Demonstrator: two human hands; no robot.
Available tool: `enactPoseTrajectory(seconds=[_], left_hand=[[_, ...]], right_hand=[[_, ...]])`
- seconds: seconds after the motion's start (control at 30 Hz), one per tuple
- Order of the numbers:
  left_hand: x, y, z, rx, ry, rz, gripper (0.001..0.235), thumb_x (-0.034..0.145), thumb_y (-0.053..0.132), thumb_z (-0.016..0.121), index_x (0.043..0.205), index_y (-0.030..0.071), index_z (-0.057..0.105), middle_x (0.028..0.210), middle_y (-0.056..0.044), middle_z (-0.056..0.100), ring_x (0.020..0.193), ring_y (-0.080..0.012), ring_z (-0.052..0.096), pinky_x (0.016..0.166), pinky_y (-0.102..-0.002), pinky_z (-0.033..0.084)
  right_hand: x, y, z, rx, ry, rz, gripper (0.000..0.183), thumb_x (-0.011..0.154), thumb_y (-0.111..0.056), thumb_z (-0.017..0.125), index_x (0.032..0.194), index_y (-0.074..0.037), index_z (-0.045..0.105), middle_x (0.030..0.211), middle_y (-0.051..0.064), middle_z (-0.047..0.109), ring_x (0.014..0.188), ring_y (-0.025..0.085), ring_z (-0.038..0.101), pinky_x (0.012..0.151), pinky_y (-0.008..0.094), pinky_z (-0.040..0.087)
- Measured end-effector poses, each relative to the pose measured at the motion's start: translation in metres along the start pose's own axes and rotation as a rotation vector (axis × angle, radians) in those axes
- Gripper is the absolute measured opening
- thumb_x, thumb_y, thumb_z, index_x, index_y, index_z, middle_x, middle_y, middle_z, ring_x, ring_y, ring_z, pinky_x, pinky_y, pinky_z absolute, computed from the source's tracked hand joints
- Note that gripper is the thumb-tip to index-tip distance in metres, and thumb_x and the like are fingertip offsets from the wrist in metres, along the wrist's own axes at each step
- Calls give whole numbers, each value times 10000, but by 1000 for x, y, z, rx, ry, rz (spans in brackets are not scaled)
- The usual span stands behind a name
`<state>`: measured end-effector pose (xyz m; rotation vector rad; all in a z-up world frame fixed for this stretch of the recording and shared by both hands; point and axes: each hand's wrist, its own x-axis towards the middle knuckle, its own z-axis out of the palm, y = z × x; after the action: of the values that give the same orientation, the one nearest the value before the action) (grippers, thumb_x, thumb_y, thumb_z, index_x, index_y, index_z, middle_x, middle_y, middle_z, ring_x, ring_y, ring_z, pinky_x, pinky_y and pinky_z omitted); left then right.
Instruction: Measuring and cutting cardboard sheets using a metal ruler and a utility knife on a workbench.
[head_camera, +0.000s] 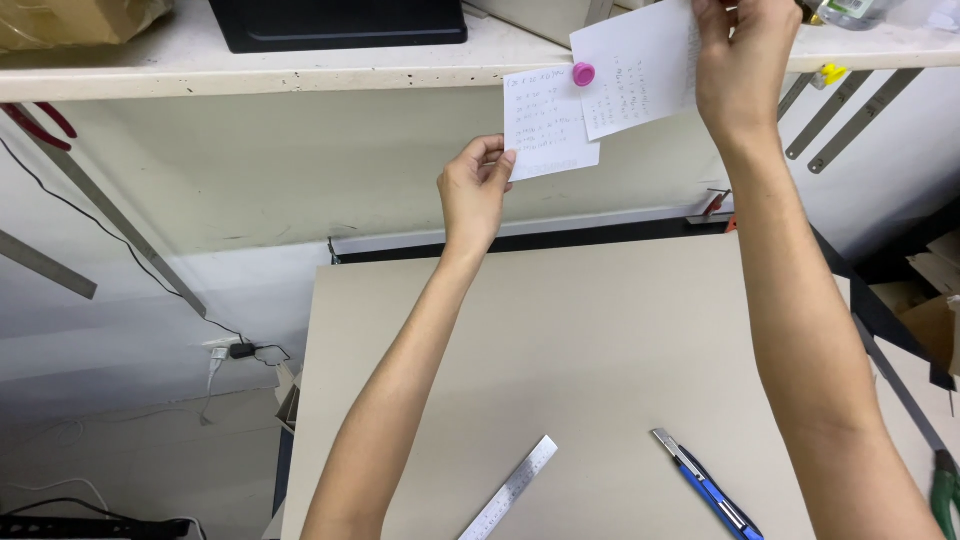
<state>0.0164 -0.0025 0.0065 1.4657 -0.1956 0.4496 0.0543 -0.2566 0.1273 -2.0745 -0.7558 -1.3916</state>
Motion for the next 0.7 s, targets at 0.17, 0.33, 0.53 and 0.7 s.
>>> enactPoseTrajectory(seconds=[0.17,0.33,0.53,0.7], left_hand=[[0,-2,0,14,-7,23,167,937,176,615,1036,84,713,986,-11,769,871,-100,708,710,-287,657],[1,-4,0,17,10,27,167,934,178,615,1037,92,714,976,-9,771,854,-97,711,695,-285,658],[0,-5,-1,25,6,26,199,933,186,616,1081,86,707,1050,-21,763,931,-113,713,727,-289,651],[-2,-9,-3,30,-15,31,209,937,206,608,1076,88,711,1006,-17,760,850,-96,694,701,-274,643]], right_hand=[[0,-2,-2,13,-8,-9,154,1078,140,595,996,18,642,916,74,601,808,192,488,670,344,401],[-2,0,-5,-40,-30,59,340,1125,161,625,872,-9,475,829,35,404,783,171,329,684,354,277],[-9,-5,-11,-90,-55,53,160,1086,98,607,948,23,631,818,37,500,758,159,407,676,338,351],[-47,-37,-11,217,-147,415,274,941,150,582,1152,-7,655,1024,72,648,804,143,561,719,268,538]])
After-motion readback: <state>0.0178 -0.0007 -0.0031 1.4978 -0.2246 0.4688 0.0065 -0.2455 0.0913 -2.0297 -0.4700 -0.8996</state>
